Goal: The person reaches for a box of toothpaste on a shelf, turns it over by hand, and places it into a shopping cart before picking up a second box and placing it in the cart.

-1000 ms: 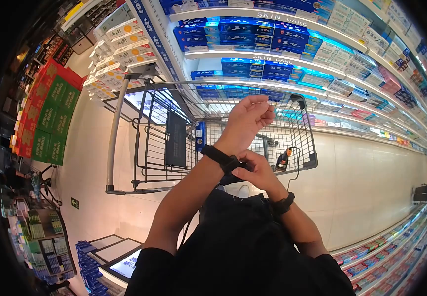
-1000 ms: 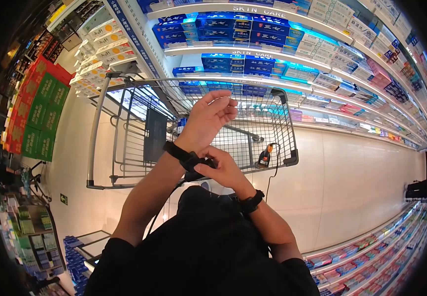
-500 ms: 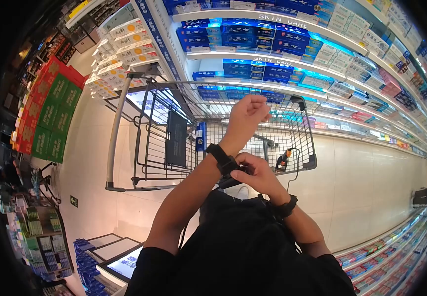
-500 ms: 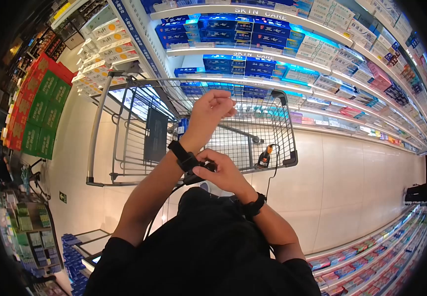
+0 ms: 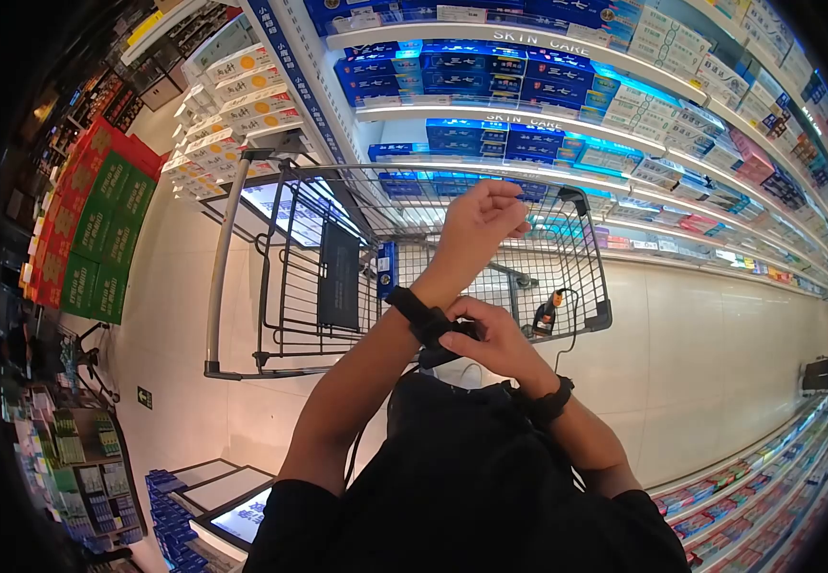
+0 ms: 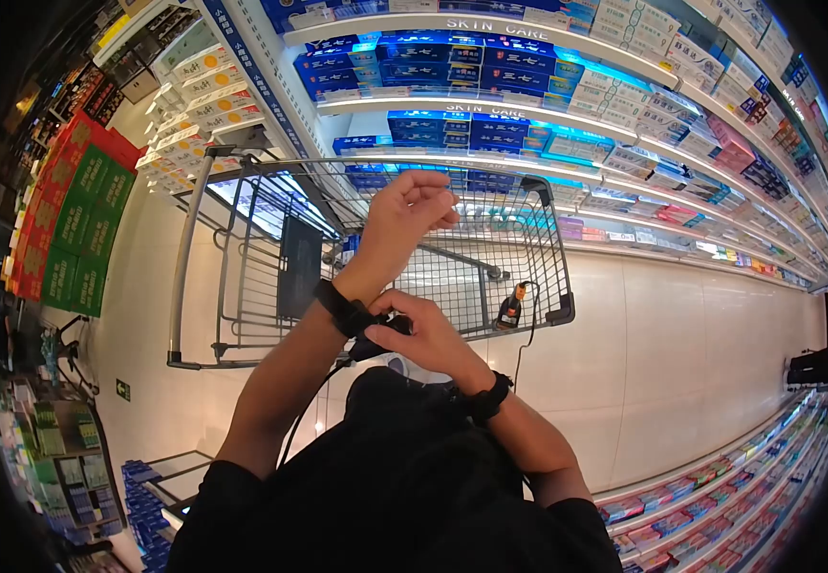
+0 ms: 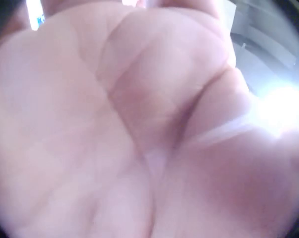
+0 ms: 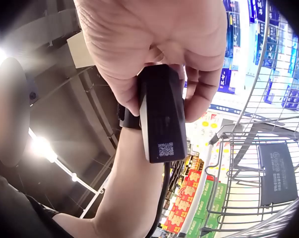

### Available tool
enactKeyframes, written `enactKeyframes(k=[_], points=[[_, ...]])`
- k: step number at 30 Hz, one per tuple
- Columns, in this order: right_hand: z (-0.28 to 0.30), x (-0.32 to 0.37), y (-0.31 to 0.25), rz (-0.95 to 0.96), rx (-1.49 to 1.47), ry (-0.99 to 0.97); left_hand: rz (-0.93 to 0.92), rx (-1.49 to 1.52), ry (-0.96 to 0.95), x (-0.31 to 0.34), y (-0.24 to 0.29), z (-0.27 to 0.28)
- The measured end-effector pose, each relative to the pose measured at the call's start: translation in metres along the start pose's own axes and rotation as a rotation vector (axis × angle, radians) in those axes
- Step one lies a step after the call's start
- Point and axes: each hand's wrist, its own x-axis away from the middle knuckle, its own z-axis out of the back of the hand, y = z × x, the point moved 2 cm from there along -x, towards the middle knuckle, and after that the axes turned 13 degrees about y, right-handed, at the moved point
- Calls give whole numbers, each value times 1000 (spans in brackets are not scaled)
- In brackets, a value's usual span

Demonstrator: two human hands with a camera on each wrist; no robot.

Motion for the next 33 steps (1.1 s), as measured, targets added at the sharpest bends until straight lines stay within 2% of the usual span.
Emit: enactKeyframes(k=[1, 2, 4, 7, 10, 16, 20, 21, 23, 27, 31, 33], points=[[3, -2, -3, -64, -24, -12, 179, 207, 12, 0, -1, -1], [5, -3, -4, -127, -47, -24, 228, 265, 4, 1, 0, -1], [7, -3, -2, -92, -66, -32, 322, 380, -9, 5, 1, 0], [10, -3, -7, -101, -79, -19, 63, -2, 35, 8, -10, 3], [9, -4, -6, -112, -103, -17, -34, -167, 40, 6, -20, 10], [14, -6, 14, -74, -67, -51, 321, 428, 131, 3, -16, 8], [15, -3, 6, -122, -46, -43, 308, 486, 184, -2, -24, 8], [15, -2, 3, -145, -31, -39, 243, 361, 191, -3, -26, 8], [15, -2, 4, -62, 64, -47, 111, 114, 206, -4, -29, 7], [20, -6, 9, -105, -13, -43, -60, -103, 143, -6, -26, 2], [25, -9, 13, -108, -46, -49, -85, -111, 90, -2, -32, 0], [25, -8, 17, -89, -28, -56, -9, -47, 89, 0, -32, 0]])
